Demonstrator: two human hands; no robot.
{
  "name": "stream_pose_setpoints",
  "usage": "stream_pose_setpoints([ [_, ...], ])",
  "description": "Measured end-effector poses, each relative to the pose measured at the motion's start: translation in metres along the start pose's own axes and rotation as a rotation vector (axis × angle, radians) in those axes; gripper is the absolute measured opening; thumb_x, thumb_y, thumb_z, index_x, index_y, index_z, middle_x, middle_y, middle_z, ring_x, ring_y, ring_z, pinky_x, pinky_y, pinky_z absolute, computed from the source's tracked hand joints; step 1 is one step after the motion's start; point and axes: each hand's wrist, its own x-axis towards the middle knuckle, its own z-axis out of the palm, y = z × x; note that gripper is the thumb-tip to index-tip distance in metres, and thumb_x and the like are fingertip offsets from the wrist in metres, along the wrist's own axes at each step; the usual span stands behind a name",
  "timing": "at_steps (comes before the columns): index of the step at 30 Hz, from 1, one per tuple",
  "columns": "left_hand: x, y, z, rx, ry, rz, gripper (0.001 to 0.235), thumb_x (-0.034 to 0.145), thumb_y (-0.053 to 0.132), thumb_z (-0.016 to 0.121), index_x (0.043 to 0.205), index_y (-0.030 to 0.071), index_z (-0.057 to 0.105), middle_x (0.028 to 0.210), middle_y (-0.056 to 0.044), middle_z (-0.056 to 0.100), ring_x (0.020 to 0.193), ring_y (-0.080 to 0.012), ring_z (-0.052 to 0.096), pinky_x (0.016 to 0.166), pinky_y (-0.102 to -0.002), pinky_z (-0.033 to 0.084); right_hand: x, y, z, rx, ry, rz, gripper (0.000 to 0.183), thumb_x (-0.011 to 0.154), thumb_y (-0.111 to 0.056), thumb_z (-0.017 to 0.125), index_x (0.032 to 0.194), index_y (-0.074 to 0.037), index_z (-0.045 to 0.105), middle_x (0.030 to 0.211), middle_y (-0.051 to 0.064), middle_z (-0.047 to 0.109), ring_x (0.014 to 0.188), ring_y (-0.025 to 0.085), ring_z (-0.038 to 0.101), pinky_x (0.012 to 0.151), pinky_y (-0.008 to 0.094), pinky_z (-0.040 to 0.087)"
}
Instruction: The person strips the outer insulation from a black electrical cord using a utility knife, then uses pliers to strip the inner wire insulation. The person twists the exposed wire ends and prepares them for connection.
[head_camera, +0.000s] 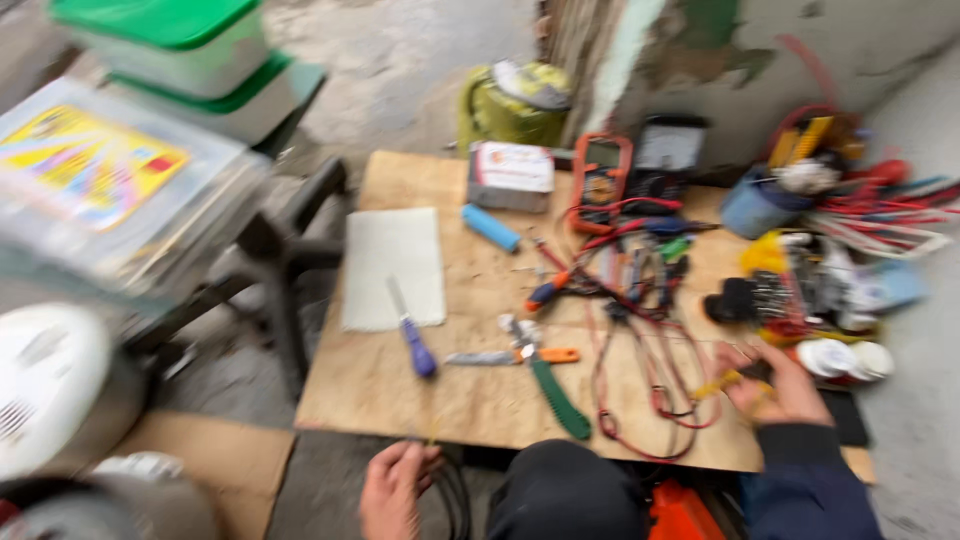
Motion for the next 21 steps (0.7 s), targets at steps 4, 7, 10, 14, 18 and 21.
stream_pose_setpoints([
  [4, -0.015, 0.016, 0.008, -0.14, -0.075, -0.059, 0.022, 0.099, 0.008, 0.079, 0.115, -0.003, 0.067, 0.091, -0.031, 0.082, 0.076, -0.0356, 0.078, 0.068, -0.045, 0.066, -0.098, 0.096, -0.036, 0.164, -0.186, 0.228, 0.018, 0.115, -0.044, 0.061, 0.121, -0.028, 0.067, 0.14, -0.002, 0.078, 0.137, 0.016, 0.073, 0.124, 0.039, 0.055],
  [7, -0.049, 0.061, 0.02, -0.102, -0.059, -0.144, 0.025, 0.1, 0.009, 0.08, 0.118, -0.004, 0.069, 0.095, -0.032, 0.084, 0.079, -0.0365, 0.078, 0.071, -0.047, 0.068, -0.221, 0.174, 0.008, -0.609, 0.004, -0.55, 0.048, 0.098, 0.027, 0.055, 0.145, 0.022, 0.061, 0.144, 0.038, 0.067, 0.136, 0.042, 0.065, 0.13, 0.04, 0.042],
  [10, -0.056, 0.067, 0.014, -0.15, -0.136, -0.134, 0.022, 0.101, 0.007, 0.079, 0.117, -0.004, 0.07, 0.096, -0.031, 0.086, 0.073, -0.0326, 0.076, 0.063, -0.043, 0.065, -0.296, 0.145, 0.064, -0.317, -0.118, -0.411, 0.055, 0.105, 0.015, 0.026, 0.158, 0.017, 0.042, 0.163, 0.043, 0.049, 0.155, 0.049, 0.049, 0.138, 0.056, 0.033],
  [14, -0.075, 0.094, 0.002, -0.136, -0.208, -0.05, 0.031, 0.102, 0.013, 0.073, 0.13, -0.001, 0.072, 0.103, -0.029, 0.089, 0.074, -0.0298, 0.08, 0.061, -0.041, 0.067, -0.198, 0.08, 0.017, -0.181, -0.339, -0.312, 0.047, 0.119, -0.03, 0.051, 0.164, -0.041, 0.055, 0.146, 0.016, 0.065, 0.119, 0.028, 0.065, 0.113, 0.057, 0.049],
  [18, -0.09, 0.13, -0.016, -0.173, -0.209, -0.139, 0.029, 0.105, 0.021, 0.07, 0.128, 0.003, 0.07, 0.114, -0.026, 0.089, 0.081, -0.0313, 0.083, 0.069, -0.042, 0.069, -0.315, 0.069, 0.121, -0.451, -0.505, -0.673, 0.056, 0.133, -0.032, 0.038, 0.186, -0.016, 0.039, 0.143, 0.023, 0.062, 0.105, 0.037, 0.065, 0.097, 0.054, 0.054],
  [21, -0.095, 0.144, -0.028, -0.234, -0.183, -0.223, 0.026, 0.108, 0.026, 0.065, 0.125, 0.005, 0.066, 0.119, -0.027, 0.089, 0.09, -0.0358, 0.084, 0.076, -0.045, 0.069, -0.323, 0.128, 0.175, -0.168, -1.223, -0.046, 0.046, 0.115, -0.041, 0.066, 0.145, -0.007, 0.062, 0.11, 0.02, 0.07, 0.085, 0.037, 0.066, 0.079, 0.054, 0.051],
])
